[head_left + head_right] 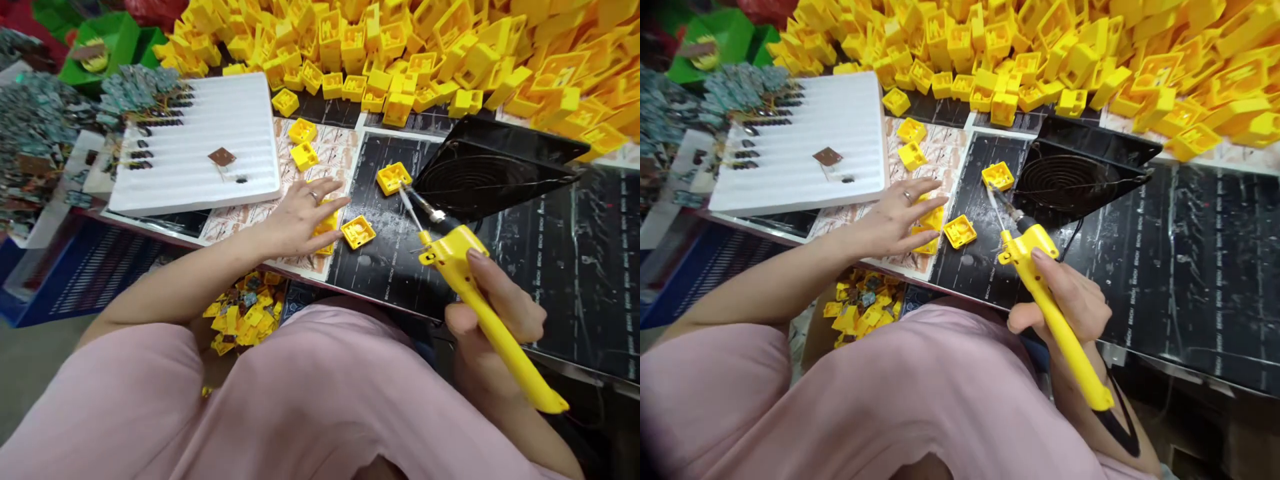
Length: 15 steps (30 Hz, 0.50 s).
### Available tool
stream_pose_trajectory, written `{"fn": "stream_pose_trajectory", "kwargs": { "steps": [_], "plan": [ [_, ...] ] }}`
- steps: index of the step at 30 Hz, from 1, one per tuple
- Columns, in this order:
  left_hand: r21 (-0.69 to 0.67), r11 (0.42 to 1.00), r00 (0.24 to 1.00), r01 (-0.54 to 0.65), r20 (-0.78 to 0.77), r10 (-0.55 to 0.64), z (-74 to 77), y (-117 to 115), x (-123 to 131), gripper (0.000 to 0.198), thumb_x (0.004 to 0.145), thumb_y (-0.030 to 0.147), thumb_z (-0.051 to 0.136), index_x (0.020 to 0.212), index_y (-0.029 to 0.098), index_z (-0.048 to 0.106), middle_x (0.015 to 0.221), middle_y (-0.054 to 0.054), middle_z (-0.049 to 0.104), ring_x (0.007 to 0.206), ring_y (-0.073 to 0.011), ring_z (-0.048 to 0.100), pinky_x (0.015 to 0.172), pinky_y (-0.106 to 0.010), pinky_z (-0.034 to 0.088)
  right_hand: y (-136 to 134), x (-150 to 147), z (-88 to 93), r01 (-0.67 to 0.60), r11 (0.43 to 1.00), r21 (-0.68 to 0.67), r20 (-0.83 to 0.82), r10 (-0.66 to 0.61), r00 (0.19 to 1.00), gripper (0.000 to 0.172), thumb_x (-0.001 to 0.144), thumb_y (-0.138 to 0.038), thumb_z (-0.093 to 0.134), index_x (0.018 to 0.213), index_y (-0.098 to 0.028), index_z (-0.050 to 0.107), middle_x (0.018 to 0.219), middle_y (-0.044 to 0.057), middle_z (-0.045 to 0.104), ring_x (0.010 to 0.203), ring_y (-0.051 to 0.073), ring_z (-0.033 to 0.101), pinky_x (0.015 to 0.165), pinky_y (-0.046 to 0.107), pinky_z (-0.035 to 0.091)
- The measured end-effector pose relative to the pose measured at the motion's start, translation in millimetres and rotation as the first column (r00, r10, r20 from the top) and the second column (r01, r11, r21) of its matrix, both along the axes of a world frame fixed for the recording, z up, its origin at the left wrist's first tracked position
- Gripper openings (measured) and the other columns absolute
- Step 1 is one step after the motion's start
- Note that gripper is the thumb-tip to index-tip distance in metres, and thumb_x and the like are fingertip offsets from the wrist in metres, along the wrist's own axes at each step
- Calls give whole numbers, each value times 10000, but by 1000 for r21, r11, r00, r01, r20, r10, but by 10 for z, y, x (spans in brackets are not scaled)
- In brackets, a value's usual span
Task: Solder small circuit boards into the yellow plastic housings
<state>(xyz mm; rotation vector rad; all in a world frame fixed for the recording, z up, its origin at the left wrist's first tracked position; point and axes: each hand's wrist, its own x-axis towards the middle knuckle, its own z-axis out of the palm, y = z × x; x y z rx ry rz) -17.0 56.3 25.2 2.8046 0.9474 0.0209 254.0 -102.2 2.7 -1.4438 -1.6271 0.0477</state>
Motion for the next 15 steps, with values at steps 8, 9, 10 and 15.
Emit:
{"fn": "stream_pose_trajectory", "kwargs": {
  "steps": [8, 9, 10, 15],
  "plan": [
    [-164, 982, 964, -90, 232, 127, -241, -191, -261, 459, 960, 400, 487, 1346, 155, 521, 1413, -157, 582, 1307, -272, 567, 1099, -437, 469, 463, -130, 125, -400, 912, -95, 282, 410, 867, 125, 982, -294, 616, 1076, -233, 672, 813, 2, 736, 658, 139, 695, 618, 240, 520],
    [-196, 974, 949, -113, 269, 164, -248, -176, -238, 393, 954, 347, 462, 1291, 160, 538, 1360, -134, 621, 1262, -245, 597, 1082, -411, 482, 564, -161, 98, -415, 903, -115, 277, 430, 859, 113, 978, -293, 618, 1057, -226, 663, 877, 25, 743, 748, 167, 717, 683, 269, 549],
    [-224, 966, 933, -133, 302, 198, -252, -155, -213, 350, 940, 301, 441, 1244, 164, 547, 1307, -114, 653, 1222, -226, 617, 1070, -395, 489, 667, -195, 67, -434, 891, -134, 277, 454, 847, 148, 968, -308, 630, 1087, -221, 647, 956, 47, 746, 861, 200, 729, 781, 317, 573],
    [-285, 941, 879, -184, 380, 287, -247, -47, -208, 329, 888, 304, 445, 1156, 160, 569, 1246, -109, 680, 1169, -204, 635, 1049, -371, 496, 1080, -312, -101, -552, 779, -297, 282, 624, 729, 445, 875, -309, 715, 1270, -224, 529, 1142, 83, 708, 1057, 257, 680, 1057, 480, 482]
  ]
}}
